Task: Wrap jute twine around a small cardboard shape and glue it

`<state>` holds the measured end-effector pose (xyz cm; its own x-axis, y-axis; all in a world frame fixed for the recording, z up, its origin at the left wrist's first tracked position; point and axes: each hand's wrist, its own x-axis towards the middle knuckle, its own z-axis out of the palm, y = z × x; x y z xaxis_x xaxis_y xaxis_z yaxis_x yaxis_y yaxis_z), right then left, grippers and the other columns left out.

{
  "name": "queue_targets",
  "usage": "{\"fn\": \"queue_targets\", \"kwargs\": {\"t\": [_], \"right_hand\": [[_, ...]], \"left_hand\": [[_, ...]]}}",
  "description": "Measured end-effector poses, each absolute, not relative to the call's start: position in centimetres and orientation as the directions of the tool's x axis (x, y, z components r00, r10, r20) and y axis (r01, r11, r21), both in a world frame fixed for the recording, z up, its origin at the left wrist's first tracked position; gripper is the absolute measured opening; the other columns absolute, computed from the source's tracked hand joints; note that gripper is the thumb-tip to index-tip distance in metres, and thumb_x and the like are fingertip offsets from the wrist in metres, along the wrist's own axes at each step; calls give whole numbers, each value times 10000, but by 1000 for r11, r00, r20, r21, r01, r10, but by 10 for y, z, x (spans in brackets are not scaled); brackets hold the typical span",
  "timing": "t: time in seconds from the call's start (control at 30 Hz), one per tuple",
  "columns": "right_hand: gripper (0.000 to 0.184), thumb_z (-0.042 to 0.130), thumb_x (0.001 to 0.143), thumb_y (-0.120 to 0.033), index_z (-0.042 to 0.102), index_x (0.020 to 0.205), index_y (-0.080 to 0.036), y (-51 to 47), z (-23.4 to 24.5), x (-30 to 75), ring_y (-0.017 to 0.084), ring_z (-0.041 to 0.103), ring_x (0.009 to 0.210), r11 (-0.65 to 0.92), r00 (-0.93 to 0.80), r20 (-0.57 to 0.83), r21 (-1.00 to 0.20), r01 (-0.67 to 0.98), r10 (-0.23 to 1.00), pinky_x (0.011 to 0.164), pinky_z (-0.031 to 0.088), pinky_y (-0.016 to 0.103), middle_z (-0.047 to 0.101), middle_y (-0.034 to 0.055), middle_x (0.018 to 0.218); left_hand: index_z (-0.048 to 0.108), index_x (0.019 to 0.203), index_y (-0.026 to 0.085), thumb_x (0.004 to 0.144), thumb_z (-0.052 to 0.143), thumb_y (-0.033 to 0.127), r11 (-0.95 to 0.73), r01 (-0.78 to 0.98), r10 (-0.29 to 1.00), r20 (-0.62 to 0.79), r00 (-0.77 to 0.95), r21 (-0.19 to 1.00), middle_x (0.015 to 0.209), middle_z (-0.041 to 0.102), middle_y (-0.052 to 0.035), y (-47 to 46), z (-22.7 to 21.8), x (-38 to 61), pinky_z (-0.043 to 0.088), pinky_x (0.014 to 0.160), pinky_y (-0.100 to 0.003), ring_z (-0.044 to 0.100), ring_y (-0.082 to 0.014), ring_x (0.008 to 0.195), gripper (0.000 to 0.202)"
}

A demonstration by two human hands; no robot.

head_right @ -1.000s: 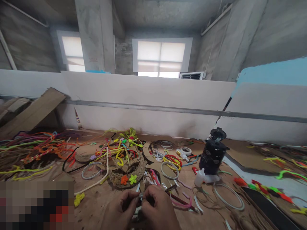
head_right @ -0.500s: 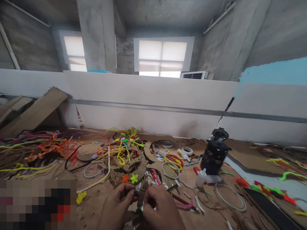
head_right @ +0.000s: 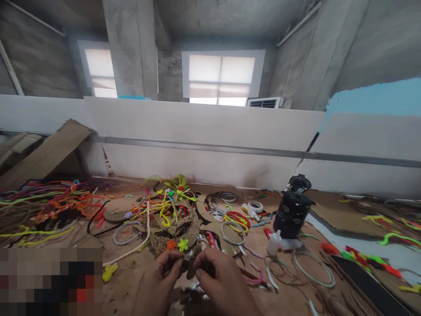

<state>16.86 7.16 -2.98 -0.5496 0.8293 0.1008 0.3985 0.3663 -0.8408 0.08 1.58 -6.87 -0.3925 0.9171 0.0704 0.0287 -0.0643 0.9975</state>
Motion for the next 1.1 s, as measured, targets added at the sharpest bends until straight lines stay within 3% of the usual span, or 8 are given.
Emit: {"fn": "queue_targets", "kwargs": {"t": [0.23, 0.53, 0.7, 1.1], "right_hand": [[236, 562, 843, -353, 708, 820, -170, 72, -34, 166, 221, 642, 788, 298, -489, 78, -871, 390, 869, 691, 439, 289, 712, 48, 795], [286, 684, 735, -441, 642, 787, -162, 82, -58, 161, 177, 558, 674, 51, -496, -19, -991, 127, 868, 611, 418, 268, 591, 5, 696], [271, 719, 712, -418, 607, 758, -176, 83, -61, 160, 148, 521, 627, 22, -481, -28, -995, 97, 876, 583, 402, 247, 551, -20, 662], [198, 699, 697, -369, 612, 730, -195, 76, -51, 157, 155, 551, 604, -7, -494, -61, -994, 111, 868, 564, 427, 245, 580, -22, 640]], "left_hand": [[809, 834, 184, 732, 730, 437, -46, -60, 917, 19, -399, 997, 807, 807, -67, 13, -72, 16, 562, 789, -303, 741, -256, 833, 283], [838, 842, 202, 702, 769, 483, 12, -87, 928, -43, -369, 996, 832, 826, -77, 13, -71, 15, 590, 825, -352, 754, -292, 861, 322], [843, 823, 210, 701, 781, 447, -37, -78, 934, 7, -358, 996, 861, 834, -77, 11, -66, 18, 584, 843, -351, 759, -307, 896, 273], [808, 822, 171, 686, 760, 444, 19, -69, 918, -45, -395, 997, 798, 820, -88, 13, -67, 17, 560, 765, -331, 745, -278, 800, 309]]}}
